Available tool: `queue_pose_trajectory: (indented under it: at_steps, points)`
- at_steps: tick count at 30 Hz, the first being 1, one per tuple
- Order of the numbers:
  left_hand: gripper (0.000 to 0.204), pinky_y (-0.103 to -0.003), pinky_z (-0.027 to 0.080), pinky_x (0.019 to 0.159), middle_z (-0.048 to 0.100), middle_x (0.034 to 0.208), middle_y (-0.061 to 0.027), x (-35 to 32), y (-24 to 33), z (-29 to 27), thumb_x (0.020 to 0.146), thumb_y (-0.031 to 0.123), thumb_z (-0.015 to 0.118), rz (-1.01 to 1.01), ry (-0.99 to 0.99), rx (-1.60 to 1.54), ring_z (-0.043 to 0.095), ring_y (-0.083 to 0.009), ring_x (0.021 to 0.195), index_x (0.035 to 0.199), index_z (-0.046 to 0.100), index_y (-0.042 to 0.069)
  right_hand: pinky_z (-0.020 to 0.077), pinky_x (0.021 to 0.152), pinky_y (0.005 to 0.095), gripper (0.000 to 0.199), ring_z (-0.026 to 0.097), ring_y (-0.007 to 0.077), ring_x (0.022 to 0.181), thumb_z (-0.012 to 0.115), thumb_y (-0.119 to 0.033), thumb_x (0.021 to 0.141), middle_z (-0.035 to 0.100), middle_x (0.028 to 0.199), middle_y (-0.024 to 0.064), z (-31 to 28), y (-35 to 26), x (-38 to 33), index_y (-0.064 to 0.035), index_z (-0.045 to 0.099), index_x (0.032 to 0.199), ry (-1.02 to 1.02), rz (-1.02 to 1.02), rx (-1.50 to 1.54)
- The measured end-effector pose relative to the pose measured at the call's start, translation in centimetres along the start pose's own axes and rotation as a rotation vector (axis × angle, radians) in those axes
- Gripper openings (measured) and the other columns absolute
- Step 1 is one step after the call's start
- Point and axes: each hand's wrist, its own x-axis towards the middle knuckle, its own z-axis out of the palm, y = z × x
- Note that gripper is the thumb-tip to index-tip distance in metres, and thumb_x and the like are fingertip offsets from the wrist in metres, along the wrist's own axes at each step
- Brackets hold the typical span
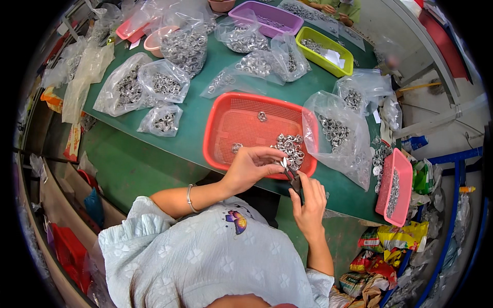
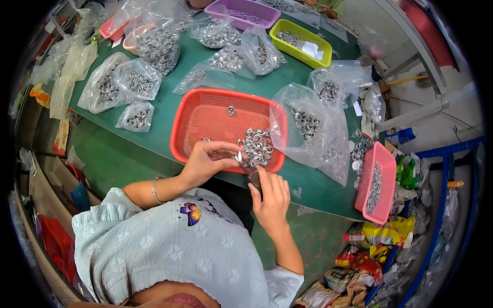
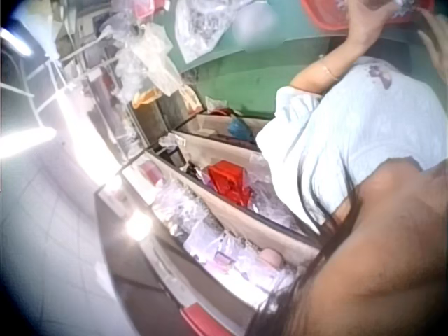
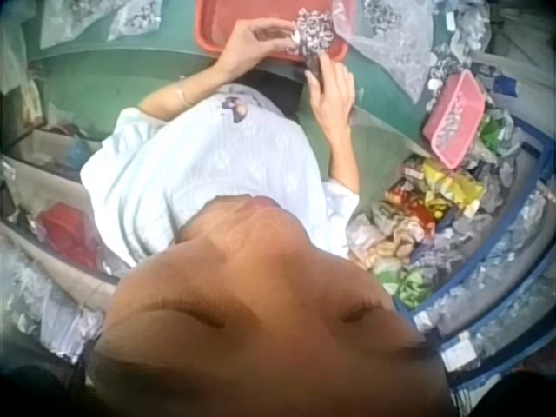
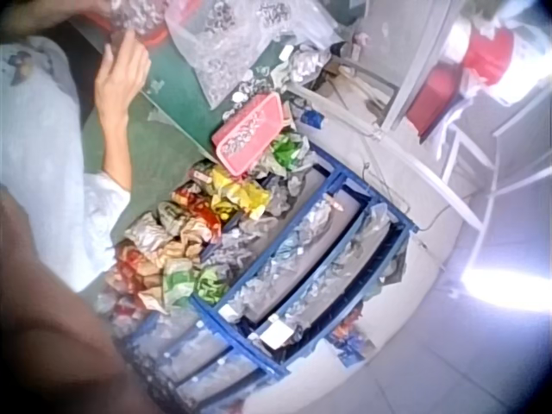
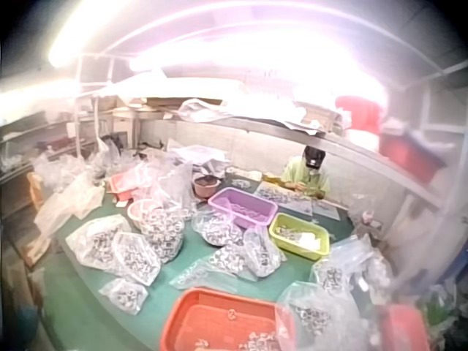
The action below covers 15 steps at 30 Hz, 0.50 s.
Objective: The person repeatedly picks small metal hardware pieces from a red basket, uses pliers to open and close the pieces, and places them back into the basket. The workspace contains multiple plastic bags and trays of similar hardware on a green table.
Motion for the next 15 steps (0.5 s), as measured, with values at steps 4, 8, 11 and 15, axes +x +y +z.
queue_pose_trajectory:
  at_steps: [4,8,11,15]
  points:
    - [0.029,-0.029,0.049,0.084,0.063,0.098,-0.0106,-0.2,-0.3,0.3,0.077,-0.006,0.061,-0.005,-0.043,0.051,0.060,-0.0163,0.092,0.106,0.057,-0.005,0.0377,0.065,0.0373,0.039,0.050,0.0298,0.076,0.062,-0.011,0.076,0.053,0.084,0.0139,0.1,-0.6,0.4,0.0021,0.051,0.111,-0.016,-0.021,-0.005]
    - [0.027,-0.026,0.050,0.079,0.063,0.092,-0.0086,-0.3,-0.1,0.6,0.076,-0.005,0.063,-0.047,-0.085,0.041,0.059,-0.0119,0.086,0.103,0.059,-0.005,0.0362,0.065,0.0376,0.042,0.049,0.0304,0.077,0.064,-0.005,0.067,0.049,0.083,0.0148,0.4,-0.7,0.8,0.0036,0.050,0.106,-0.049,0.013,-0.037]
    - [0.025,-0.027,0.049,0.081,0.062,0.094,-0.0081,-0.4,0.2,0.5,0.076,-0.005,0.063,-0.066,-0.159,0.121,0.058,-0.0121,0.088,0.101,0.059,-0.005,0.0345,0.064,0.0380,0.043,0.047,0.0308,0.077,0.063,0.000,0.060,0.046,0.082,0.0146,0.5,-0.8,1.0,0.0030,0.050,0.101,-0.050,0.007,-0.118]
    - [0.027,-0.028,0.049,0.085,0.060,0.100,-0.0087,-0.4,0.4,0.9,0.074,-0.011,0.061,-0.051,-0.128,0.121,0.058,-0.0146,0.094,0.101,0.058,-0.005,0.0328,0.062,0.0380,0.035,0.044,0.0302,0.073,0.059,0.001,0.060,0.044,0.078,0.0143,1.6,-0.6,1.2,0.0038,0.051,0.094,0.075,-0.036,-0.210]
